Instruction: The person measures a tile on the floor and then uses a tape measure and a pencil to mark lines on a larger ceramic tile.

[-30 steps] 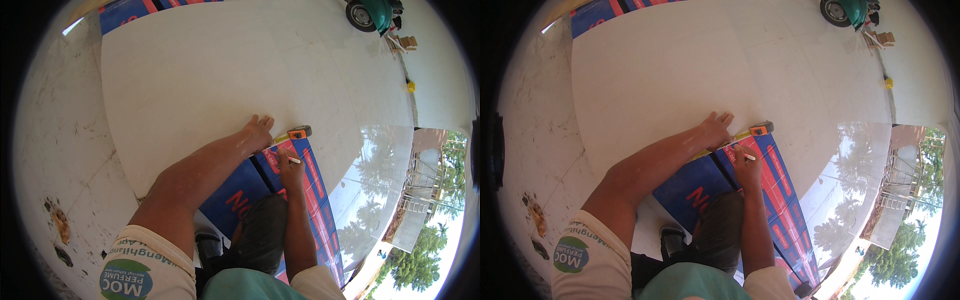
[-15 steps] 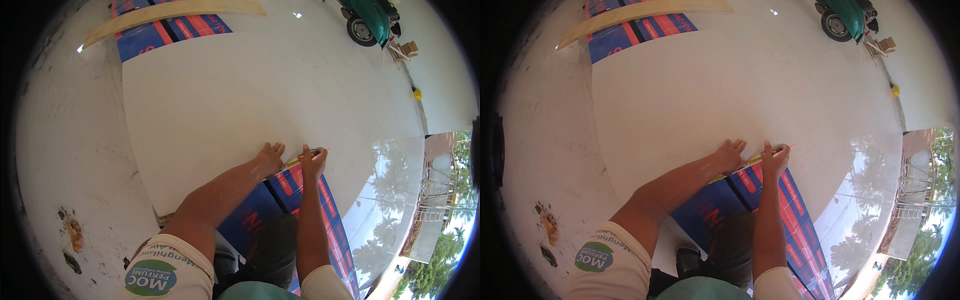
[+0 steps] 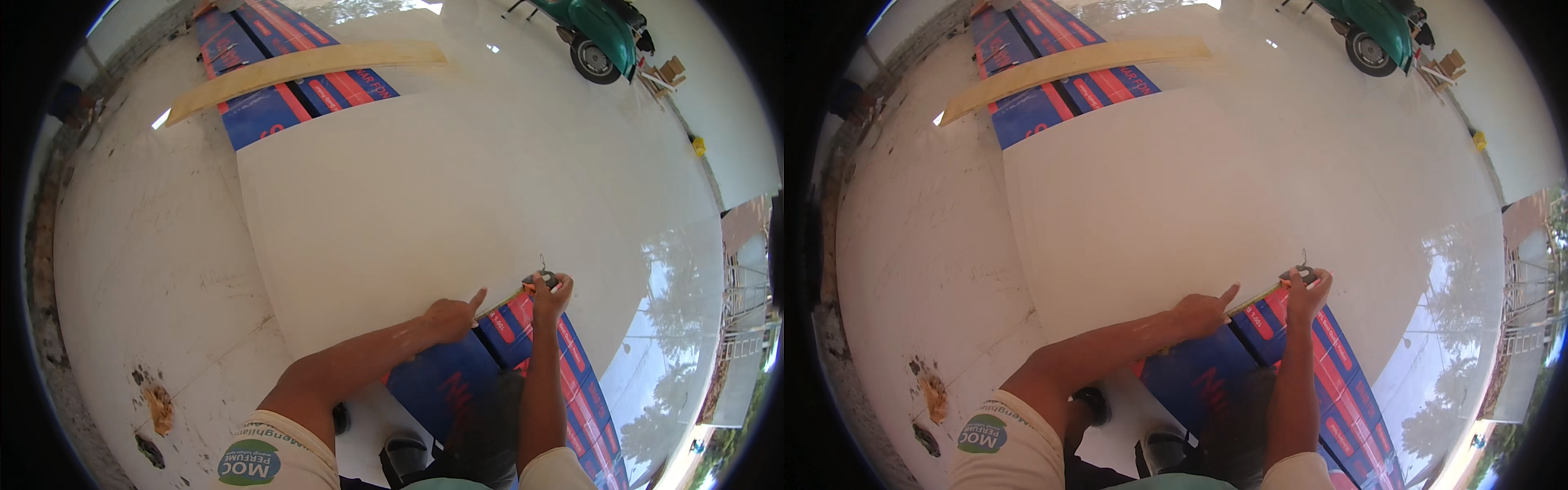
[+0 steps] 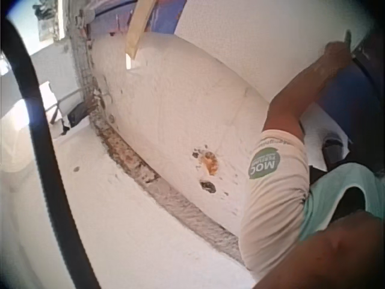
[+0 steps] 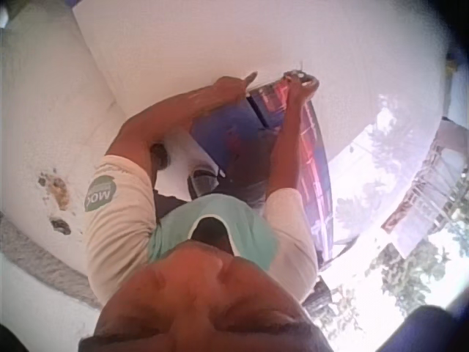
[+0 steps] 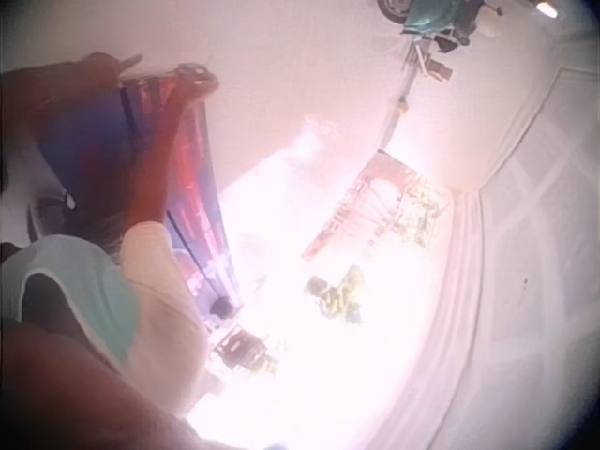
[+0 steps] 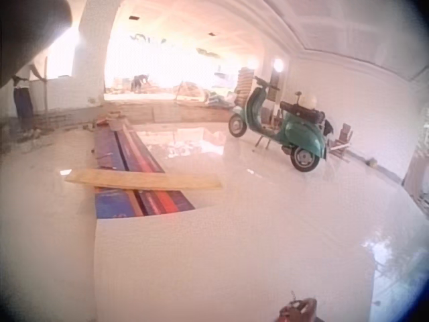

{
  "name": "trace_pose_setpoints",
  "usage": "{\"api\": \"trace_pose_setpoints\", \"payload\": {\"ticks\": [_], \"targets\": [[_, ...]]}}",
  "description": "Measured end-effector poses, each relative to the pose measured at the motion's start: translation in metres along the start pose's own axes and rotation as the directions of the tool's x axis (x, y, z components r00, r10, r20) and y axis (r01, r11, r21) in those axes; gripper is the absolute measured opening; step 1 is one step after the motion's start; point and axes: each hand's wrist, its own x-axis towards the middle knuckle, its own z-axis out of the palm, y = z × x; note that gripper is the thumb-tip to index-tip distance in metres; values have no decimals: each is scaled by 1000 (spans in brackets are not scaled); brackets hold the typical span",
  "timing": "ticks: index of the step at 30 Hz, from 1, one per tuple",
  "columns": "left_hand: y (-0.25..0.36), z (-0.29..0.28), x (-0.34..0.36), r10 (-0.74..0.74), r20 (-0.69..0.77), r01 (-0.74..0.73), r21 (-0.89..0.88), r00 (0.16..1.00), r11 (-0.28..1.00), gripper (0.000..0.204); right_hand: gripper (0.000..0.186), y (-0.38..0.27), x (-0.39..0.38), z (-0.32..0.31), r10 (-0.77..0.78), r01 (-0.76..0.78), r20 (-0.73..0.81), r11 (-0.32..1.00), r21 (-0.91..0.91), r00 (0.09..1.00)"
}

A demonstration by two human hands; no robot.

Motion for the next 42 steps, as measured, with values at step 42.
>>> {"api": "trace_pose_setpoints", "payload": {"ticks": [42], "targets": [[-109,-169,-80,-219,-515,100,-249,829,963,54,37,3,-3,-59,276,-230,-89,535,-813,957]]}}
